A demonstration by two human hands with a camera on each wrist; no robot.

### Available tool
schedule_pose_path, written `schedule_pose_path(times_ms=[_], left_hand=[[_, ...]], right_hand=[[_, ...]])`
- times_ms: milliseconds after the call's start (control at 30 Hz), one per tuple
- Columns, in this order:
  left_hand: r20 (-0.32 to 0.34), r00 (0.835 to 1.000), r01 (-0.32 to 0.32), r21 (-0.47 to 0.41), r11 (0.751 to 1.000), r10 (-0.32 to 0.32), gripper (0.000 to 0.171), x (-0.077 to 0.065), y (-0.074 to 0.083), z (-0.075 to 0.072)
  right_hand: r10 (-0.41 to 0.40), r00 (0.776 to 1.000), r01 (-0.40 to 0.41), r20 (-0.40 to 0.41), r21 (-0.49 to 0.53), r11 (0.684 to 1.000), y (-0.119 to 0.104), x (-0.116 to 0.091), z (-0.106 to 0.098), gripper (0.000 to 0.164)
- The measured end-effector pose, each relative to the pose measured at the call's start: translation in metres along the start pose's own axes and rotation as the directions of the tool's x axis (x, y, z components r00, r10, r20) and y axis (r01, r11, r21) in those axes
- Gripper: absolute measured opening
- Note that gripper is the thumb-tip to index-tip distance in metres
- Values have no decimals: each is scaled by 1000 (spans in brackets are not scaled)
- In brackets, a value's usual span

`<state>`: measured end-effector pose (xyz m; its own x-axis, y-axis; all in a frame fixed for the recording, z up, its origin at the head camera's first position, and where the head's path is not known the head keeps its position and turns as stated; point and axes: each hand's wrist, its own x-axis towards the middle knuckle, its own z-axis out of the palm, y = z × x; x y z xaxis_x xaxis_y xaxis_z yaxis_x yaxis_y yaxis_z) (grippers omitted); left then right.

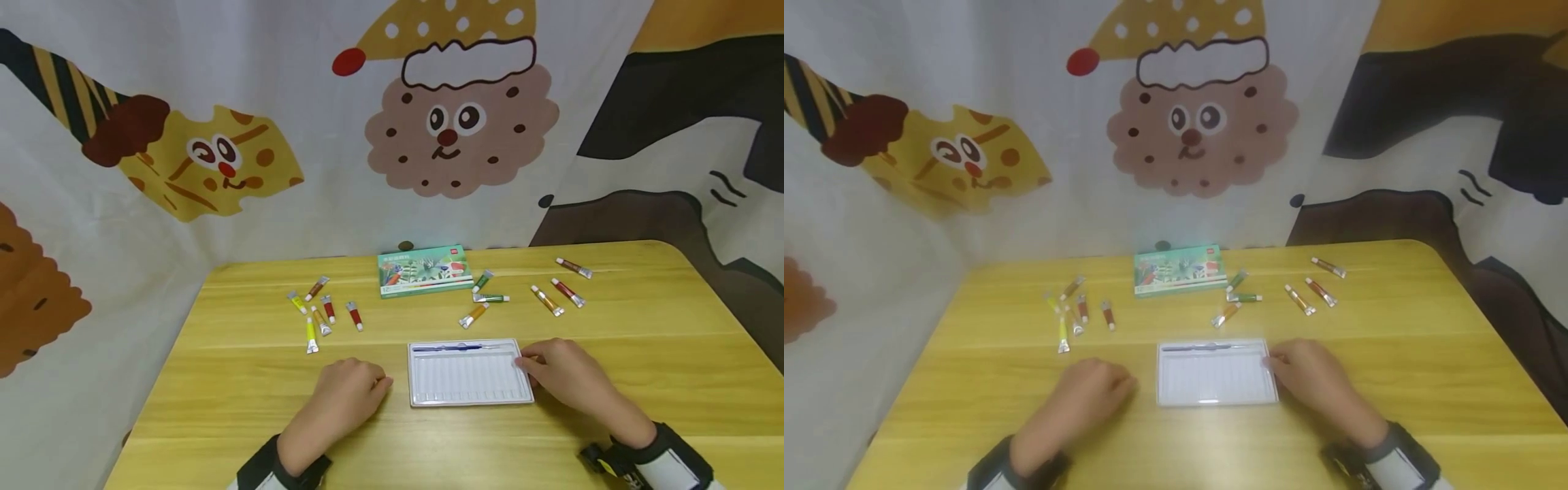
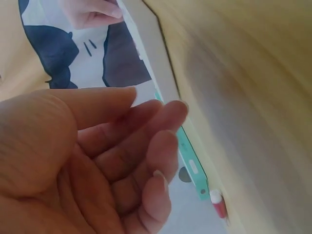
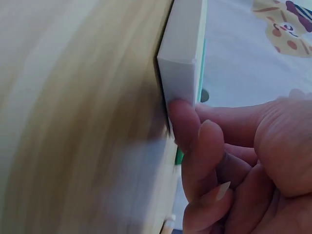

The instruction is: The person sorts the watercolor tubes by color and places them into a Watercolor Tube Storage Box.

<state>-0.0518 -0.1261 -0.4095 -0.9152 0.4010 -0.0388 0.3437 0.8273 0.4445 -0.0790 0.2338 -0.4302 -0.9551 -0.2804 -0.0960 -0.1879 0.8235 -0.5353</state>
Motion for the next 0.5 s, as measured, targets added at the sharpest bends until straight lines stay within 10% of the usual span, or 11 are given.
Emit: schedule_pose_path(times_ms=[500], left_hand=[[99, 986, 134, -25, 991, -131, 37, 8, 6, -1]], right_hand=[[40, 999, -41, 30, 39, 998, -35, 15, 12, 9]])
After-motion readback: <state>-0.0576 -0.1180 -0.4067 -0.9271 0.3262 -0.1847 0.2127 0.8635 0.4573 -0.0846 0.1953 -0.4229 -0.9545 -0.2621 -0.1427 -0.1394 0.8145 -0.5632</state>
